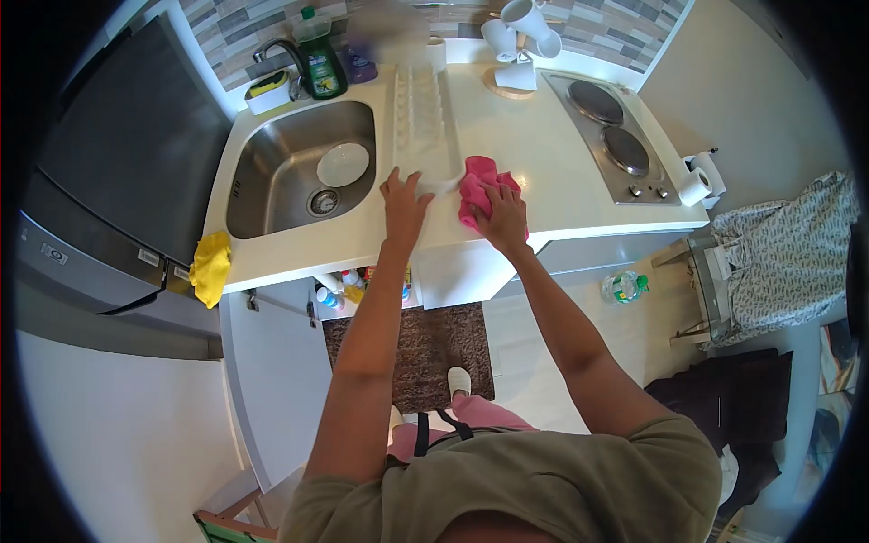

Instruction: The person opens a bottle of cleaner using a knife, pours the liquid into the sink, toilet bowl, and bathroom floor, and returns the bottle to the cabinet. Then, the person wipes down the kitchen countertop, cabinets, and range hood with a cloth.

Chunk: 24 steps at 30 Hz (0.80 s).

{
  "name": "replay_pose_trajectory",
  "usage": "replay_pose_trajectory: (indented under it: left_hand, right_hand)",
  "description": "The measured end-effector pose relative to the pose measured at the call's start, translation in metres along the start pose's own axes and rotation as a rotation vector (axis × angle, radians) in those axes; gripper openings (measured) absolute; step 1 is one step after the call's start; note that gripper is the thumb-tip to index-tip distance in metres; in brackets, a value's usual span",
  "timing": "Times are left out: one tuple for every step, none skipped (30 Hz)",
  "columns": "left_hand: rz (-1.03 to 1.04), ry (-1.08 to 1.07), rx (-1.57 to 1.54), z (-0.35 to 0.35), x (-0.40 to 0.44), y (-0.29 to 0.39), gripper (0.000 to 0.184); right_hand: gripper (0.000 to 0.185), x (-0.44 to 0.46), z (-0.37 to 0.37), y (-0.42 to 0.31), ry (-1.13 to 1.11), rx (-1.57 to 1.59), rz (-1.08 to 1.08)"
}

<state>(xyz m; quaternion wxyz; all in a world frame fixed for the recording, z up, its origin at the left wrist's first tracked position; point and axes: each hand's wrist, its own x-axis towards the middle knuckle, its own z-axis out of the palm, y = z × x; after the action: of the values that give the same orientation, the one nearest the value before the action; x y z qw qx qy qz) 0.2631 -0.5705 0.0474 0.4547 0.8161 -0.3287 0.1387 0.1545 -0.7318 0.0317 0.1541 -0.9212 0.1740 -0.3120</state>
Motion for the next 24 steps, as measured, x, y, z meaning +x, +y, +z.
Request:
replay_pose_trajectory:
  left_hand:
    - [-0.003,0.009,0.095,0.006,0.005,-0.008,0.04]
    - [-0.009,0.016,0.194,0.013,0.008,-0.015,0.034]
    - [0.051,0.11,0.211,0.017,0.01,-0.016,0.027]
    - [0.038,0.111,0.227,0.02,0.012,-0.014,0.027]
    - [0.052,0.113,0.218,0.022,0.012,-0.013,0.029]
    - [0.062,0.115,0.211,0.024,0.011,-0.011,0.031]
    - [0.06,0.134,0.184,0.026,0.009,-0.008,0.03]
    - [0.067,0.152,0.193,0.03,0.01,-0.007,0.03]
    - [0.074,0.165,0.203,0.033,0.009,-0.008,0.03]
    - [0.071,0.166,0.206,0.036,0.009,-0.008,0.03]
    - [0.065,0.169,0.204,0.038,0.01,-0.007,0.03]
    - [0.044,0.157,0.233,0.04,0.01,-0.006,0.032]
    - [0.017,0.142,0.258,0.04,0.004,-0.004,0.035]
    - [-0.033,0.143,0.266,0.037,-0.005,0.004,0.035]
    - [-0.004,0.191,0.245,0.03,-0.016,0.015,0.037]
    - [0.037,0.25,0.224,0.023,-0.024,0.02,0.04]
    - [0.084,0.254,0.167,0.015,-0.04,0.023,0.041]
    - [0.135,0.26,0.108,0.007,-0.061,0.029,0.042]
    - [0.139,0.254,0.017,-0.003,-0.088,0.034,0.035]
    - [0.153,0.226,0.009,-0.01,-0.118,0.03,0.032]
    - [0.171,0.199,-0.001,-0.014,-0.15,0.021,0.03]
    - [0.088,0.182,-0.028,-0.018,-0.184,0.011,0.028]
    - [0.009,0.167,-0.052,-0.02,-0.218,-0.004,0.026]
    - [-0.088,0.151,-0.042,-0.021,-0.25,-0.022,0.027]
  right_hand:
    - [0.05,0.004,-0.002,0.012,0.009,-0.008,-0.005]
    - [0.049,0.007,-0.003,0.023,0.014,-0.011,-0.009]
    - [0.047,0.015,-0.007,0.033,-0.004,-0.01,0.036]
    - [0.048,0.023,-0.004,0.046,0.023,-0.042,0.033]
    - [0.052,0.034,-0.001,0.059,0.004,-0.05,0.066]
    - [0.056,0.043,0.002,0.069,-0.02,-0.059,0.097]
    - [0.057,0.049,0.005,0.078,0.018,-0.075,0.09]
    - [0.057,0.053,0.009,0.084,0.055,-0.091,0.083]
    - [0.058,0.055,0.007,0.083,0.032,-0.071,0.121]
    - [0.058,0.056,0.004,0.081,0.005,-0.056,0.159]
    - [0.058,0.056,0.006,0.083,0.024,-0.063,0.148]
    - [0.058,0.054,0.009,0.084,0.041,-0.072,0.135]
    - [0.059,0.053,0.007,0.081,0.102,-0.06,0.123]
    - [0.06,0.051,0.005,0.076,0.158,-0.048,0.113]
    - [0.059,0.045,0.003,0.077,0.207,-0.077,0.073]
    - [0.058,0.046,0.001,0.078,0.27,-0.101,0.026]
    - [0.055,0.044,-0.002,0.076,0.347,-0.073,-0.044]
    - [0.053,0.041,-0.007,0.073,0.428,-0.045,-0.114]
    - [0.048,0.033,-0.011,0.067,0.482,-0.027,-0.207]
    - [0.044,0.018,-0.02,0.054,0.448,-0.022,-0.184]
    - [0.039,-0.005,-0.02,0.04,0.49,0.121,-0.217]
    - [0.036,-0.032,-0.021,0.023,0.452,0.119,-0.263]
    - [0.035,-0.062,-0.017,0.001,0.437,0.042,-0.326]
    - [0.036,-0.097,0.0,-0.007,0.375,0.086,-0.376]
